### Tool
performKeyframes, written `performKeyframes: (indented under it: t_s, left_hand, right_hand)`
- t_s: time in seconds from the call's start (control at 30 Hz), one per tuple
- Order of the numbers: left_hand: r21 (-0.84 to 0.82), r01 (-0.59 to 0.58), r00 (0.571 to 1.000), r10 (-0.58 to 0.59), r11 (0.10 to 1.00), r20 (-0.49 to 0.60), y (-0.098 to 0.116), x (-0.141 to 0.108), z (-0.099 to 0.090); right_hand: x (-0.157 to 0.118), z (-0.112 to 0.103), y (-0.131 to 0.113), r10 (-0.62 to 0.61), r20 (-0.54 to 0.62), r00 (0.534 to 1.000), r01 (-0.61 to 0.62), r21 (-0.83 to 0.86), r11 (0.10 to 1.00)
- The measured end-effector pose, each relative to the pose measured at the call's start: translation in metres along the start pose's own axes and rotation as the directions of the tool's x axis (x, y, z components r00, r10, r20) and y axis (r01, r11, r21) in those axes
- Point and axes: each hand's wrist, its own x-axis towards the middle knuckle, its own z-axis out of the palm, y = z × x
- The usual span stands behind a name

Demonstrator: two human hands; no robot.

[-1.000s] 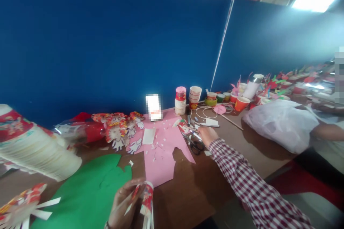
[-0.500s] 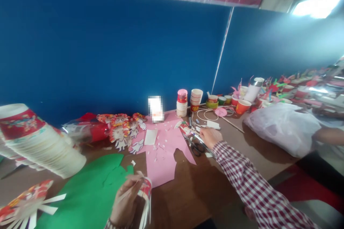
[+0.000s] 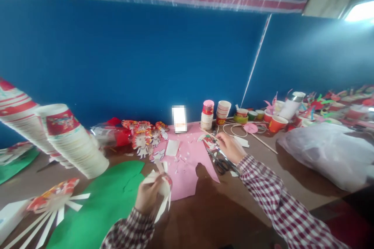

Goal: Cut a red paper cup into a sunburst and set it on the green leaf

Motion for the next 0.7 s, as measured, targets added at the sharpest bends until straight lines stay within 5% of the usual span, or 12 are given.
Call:
performKeyframes:
  t_s: [0.13, 0.3, 0.43, 0.53, 0.63, 0.7]
  left_hand:
    - [-0.205, 0.037, 0.999, -0.042, 0.978, -0.021, -0.003, 0.025, 0.035]
    - [-0.296, -0.047, 0.963, -0.035, 0.954, -0.267, -0.019, 0.049, 0.070]
    - [-0.280, -0.062, 0.939, -0.039, 0.958, -0.341, -0.032, 0.056, 0.071]
    - [-0.253, -0.029, 0.953, -0.050, 0.967, -0.300, -0.038, 0.061, 0.062]
    - [-0.247, -0.005, 0.962, -0.063, 0.969, -0.266, -0.041, 0.065, 0.055]
    - [-0.270, 0.003, 0.966, -0.073, 0.963, -0.248, -0.041, 0.066, 0.054]
  right_hand:
    - [0.000, 0.030, -0.025, 0.035, 0.120, 0.992, -0.092, 0.509, 0.856]
    - [-0.017, 0.078, -0.060, 0.145, 0.011, 0.989, -0.111, 0.706, 0.699]
    - [-0.024, 0.101, -0.065, 0.149, 0.053, 0.987, -0.136, 0.769, 0.624]
    - [-0.022, 0.110, -0.052, 0.065, 0.117, 0.991, -0.126, 0.659, 0.742]
    - [-0.023, 0.117, -0.036, 0.053, 0.139, 0.989, -0.097, 0.329, 0.939]
    - [-0.025, 0.119, -0.029, 0.016, 0.122, 0.992, -0.035, 0.154, 0.987]
